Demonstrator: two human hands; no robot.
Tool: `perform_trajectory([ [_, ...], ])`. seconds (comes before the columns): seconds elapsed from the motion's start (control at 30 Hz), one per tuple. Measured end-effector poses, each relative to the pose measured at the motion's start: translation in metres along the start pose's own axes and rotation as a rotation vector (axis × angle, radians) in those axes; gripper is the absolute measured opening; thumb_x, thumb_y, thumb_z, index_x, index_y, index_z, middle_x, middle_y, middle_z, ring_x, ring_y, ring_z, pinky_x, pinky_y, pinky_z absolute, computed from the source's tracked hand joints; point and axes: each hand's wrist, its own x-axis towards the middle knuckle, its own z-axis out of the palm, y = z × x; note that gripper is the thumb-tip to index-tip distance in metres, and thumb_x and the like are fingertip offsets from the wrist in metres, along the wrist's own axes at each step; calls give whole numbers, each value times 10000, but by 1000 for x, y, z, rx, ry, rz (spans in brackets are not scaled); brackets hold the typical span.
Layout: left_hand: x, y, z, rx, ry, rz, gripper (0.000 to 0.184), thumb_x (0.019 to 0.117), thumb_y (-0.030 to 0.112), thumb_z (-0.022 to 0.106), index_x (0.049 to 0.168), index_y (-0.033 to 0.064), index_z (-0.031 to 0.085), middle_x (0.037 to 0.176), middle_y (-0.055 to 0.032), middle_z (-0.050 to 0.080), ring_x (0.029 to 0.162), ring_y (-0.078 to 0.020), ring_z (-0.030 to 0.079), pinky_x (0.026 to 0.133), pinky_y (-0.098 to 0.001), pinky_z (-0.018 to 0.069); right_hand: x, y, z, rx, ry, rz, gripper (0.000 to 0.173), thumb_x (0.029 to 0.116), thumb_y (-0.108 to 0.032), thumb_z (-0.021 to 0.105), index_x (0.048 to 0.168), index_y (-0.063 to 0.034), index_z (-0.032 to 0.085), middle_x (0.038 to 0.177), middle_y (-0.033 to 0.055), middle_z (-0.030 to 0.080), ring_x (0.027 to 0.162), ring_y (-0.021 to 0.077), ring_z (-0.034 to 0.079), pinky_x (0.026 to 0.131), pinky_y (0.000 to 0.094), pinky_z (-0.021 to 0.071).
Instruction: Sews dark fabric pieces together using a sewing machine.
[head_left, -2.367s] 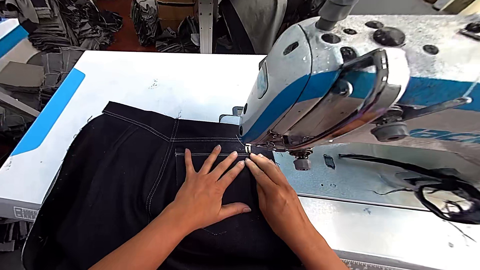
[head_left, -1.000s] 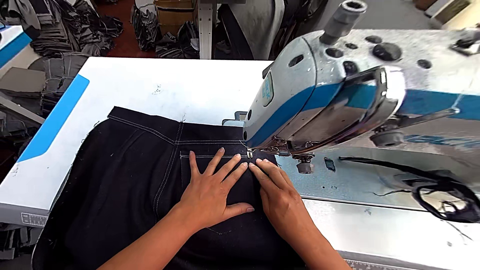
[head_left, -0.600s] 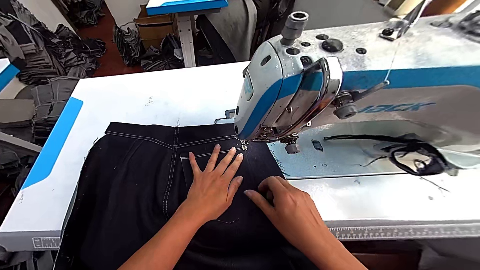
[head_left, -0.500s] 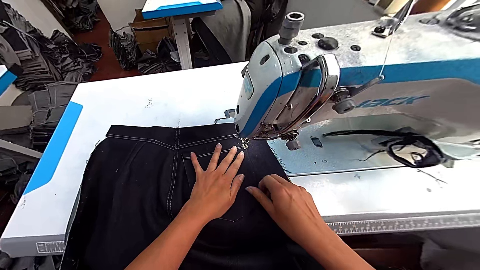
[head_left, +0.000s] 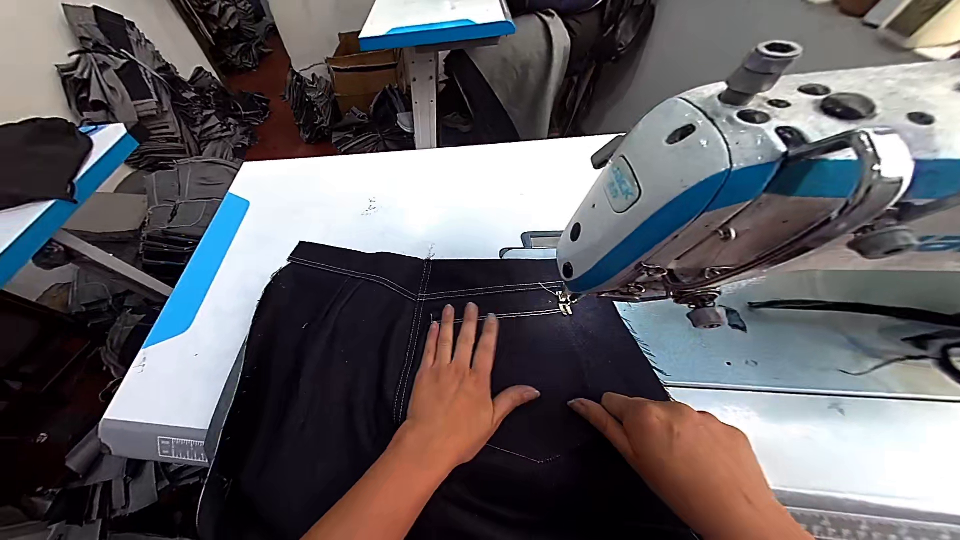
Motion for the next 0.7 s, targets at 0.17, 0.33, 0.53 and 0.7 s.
perform_trajectory([
  [0.17, -8, -25, -14, 193, -35, -76, 927, 1007, 702, 265, 1587, -20, 306, 1669, -200, 265, 1567, -354, 202, 1212, -694, 53, -9, 10, 11, 73, 202, -107, 648, 1019, -547, 417, 584, -75, 501, 533, 88, 480, 476, 290, 565, 390, 390, 346],
  [0.33, -10, -42, -21, 192, -65, -97, 848, 1030, 669, 241, 1622, 62, 268, 1705, -127, 204, 1588, -323, 118, 1175, -746, -14, -6, 29, 25, 342, 264, -233, 471, 1008, -497, 541, 1046, -54, 696, 1107, 194, 695, 1032, 376, 675, 849, 501, 539],
  [0.53, -7, -53, -14, 129, 111, -95, 560, 1092, 424, 356, 1532, 99, 477, 1622, -62, 416, 1521, -314, 342, 1194, -698, 154, -3, 32, 39, 425, 262, -395, 381, 1081, -364, 482, 1169, -76, 716, 1297, 122, 700, 1297, 282, 620, 1112, 403, 481],
  [0.7, 19, -57, -24, -11, 262, -158, 291, 992, 351, 655, 1119, 105, 743, 1251, -95, 685, 1216, -337, 615, 1080, -635, 377, -6, 30, 37, 438, 281, -410, 324, 1070, -310, 532, 1093, -47, 719, 1223, 147, 726, 1250, 289, 652, 1096, 365, 494],
])
